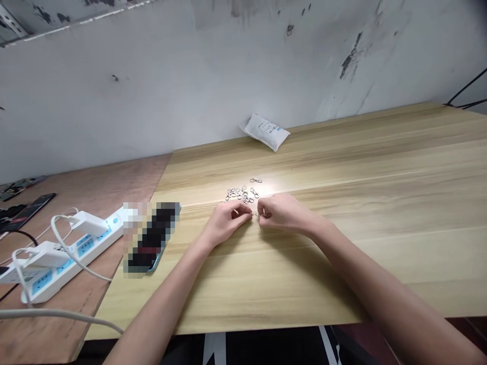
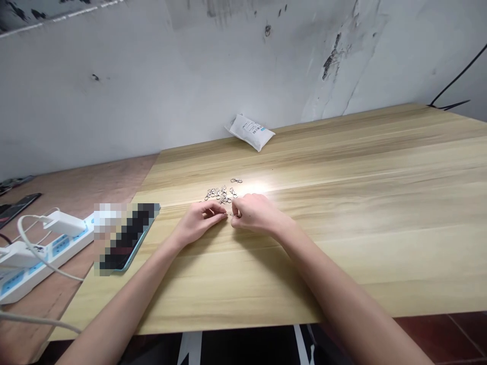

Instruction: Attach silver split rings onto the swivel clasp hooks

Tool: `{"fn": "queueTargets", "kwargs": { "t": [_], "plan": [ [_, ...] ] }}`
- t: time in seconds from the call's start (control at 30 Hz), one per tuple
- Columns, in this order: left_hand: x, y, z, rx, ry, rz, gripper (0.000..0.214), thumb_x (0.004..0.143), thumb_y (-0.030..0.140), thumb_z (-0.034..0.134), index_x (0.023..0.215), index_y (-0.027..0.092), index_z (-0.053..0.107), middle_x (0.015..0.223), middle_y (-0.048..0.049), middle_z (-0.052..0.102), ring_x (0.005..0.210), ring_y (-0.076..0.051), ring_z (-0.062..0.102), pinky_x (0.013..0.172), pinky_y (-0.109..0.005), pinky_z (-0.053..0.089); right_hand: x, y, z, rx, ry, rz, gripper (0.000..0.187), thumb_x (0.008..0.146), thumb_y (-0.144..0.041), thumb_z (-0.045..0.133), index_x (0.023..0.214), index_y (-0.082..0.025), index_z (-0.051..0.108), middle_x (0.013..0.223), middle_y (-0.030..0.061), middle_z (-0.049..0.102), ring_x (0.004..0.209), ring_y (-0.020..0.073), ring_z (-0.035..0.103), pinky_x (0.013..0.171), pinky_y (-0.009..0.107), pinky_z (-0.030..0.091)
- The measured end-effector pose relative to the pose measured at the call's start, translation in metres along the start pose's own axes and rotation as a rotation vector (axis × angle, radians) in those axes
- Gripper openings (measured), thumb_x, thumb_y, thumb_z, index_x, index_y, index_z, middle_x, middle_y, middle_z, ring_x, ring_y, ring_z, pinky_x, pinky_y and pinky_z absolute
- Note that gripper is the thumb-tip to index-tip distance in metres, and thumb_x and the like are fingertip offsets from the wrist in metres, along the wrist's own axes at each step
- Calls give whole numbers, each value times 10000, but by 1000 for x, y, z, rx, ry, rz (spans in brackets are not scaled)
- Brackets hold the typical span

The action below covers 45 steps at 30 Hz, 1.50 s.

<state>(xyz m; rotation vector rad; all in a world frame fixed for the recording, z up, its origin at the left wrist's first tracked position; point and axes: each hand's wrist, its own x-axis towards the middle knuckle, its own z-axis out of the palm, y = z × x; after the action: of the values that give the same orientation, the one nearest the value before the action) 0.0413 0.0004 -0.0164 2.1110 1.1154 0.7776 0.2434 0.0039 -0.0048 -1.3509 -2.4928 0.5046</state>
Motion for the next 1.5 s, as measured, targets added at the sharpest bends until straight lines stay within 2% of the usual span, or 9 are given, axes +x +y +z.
{"fn": "queueTargets", "kwargs": {
  "t": [0.13, 0.27, 0.47, 0.6, 0.8, 1.1, 1.23, 1.37, 1.5],
  "plan": [
    [-4, -4, -4, -74, 84, -17, 83, 832, 259, 690, 838, 184, 725, 827, -27, 745, 724, -141, 673, 642, -249, 530, 5, 9, 5, 181, 117, -63, 74, 782, -184, 605, 799, -192, 678, 677, 4, 662, 576, 116, 526, 553, 232, 320],
    [-4, -7, -8, 4, 95, 28, 99, 822, 275, 711, 776, 187, 722, 774, -23, 736, 692, -148, 666, 626, -267, 535, 10, 15, 9, 351, 178, -115, 96, 847, -201, 605, 837, -180, 698, 723, 13, 666, 604, 113, 535, 591, 236, 368],
    [-3, -13, -9, 199, 165, 193, 66, 786, 239, 751, 757, 206, 702, 1018, -43, 722, 1002, -212, 629, 902, -412, 514, 12, 16, 12, 357, 239, -205, 101, 872, -222, 615, 869, -191, 711, 846, 48, 616, 703, 140, 550, 616, 254, 411],
    [-3, -13, -9, 254, 175, 245, 57, 796, 227, 740, 760, 212, 699, 1080, -52, 704, 1139, -234, 571, 974, -449, 478, 11, 12, 15, 348, 301, -241, 109, 890, -225, 600, 908, -211, 707, 907, 48, 609, 710, 136, 545, 607, 255, 421],
    [-4, -10, -9, 312, 183, 240, 71, 806, 246, 734, 759, 211, 694, 1119, -41, 691, 1183, -246, 545, 1005, -479, 437, 12, 13, 16, 332, 317, -258, 100, 891, -231, 610, 897, -213, 709, 922, 49, 595, 740, 144, 559, 652, 270, 435],
    [-4, -11, -10, 234, 154, 230, 50, 810, 219, 724, 773, 211, 692, 1115, -58, 690, 1218, -251, 518, 1015, -488, 442, 11, 9, 12, 276, 335, -298, 124, 900, -246, 604, 883, -212, 722, 944, 78, 574, 861, 190, 561, 759, 314, 446],
    [-4, -14, -11, 198, 112, 226, 43, 802, 213, 732, 776, 211, 697, 1140, -67, 683, 1231, -258, 508, 1015, -507, 443, 11, 8, 14, 270, 321, -330, 143, 915, -259, 586, 889, -207, 717, 924, 81, 601, 833, 188, 548, 741, 312, 431],
    [-4, -15, -11, 180, 98, 220, 41, 799, 226, 736, 777, 211, 704, 1148, -68, 681, 1243, -258, 498, 1024, -494, 440, 13, 8, 15, 312, 298, -376, 155, 929, -242, 567, 878, -194, 705, 794, 53, 650, 757, 176, 544, 733, 310, 416],
    [-5, -15, -12, 161, 83, 192, 32, 792, 233, 744, 781, 219, 718, 1163, -65, 676, 1247, -262, 495, 1033, -499, 433, 12, 7, 15, 384, 283, -372, 149, 928, -245, 573, 879, -198, 706, 814, 49, 701, 757, 171, 577, 737, 306, 422]
  ]
}}
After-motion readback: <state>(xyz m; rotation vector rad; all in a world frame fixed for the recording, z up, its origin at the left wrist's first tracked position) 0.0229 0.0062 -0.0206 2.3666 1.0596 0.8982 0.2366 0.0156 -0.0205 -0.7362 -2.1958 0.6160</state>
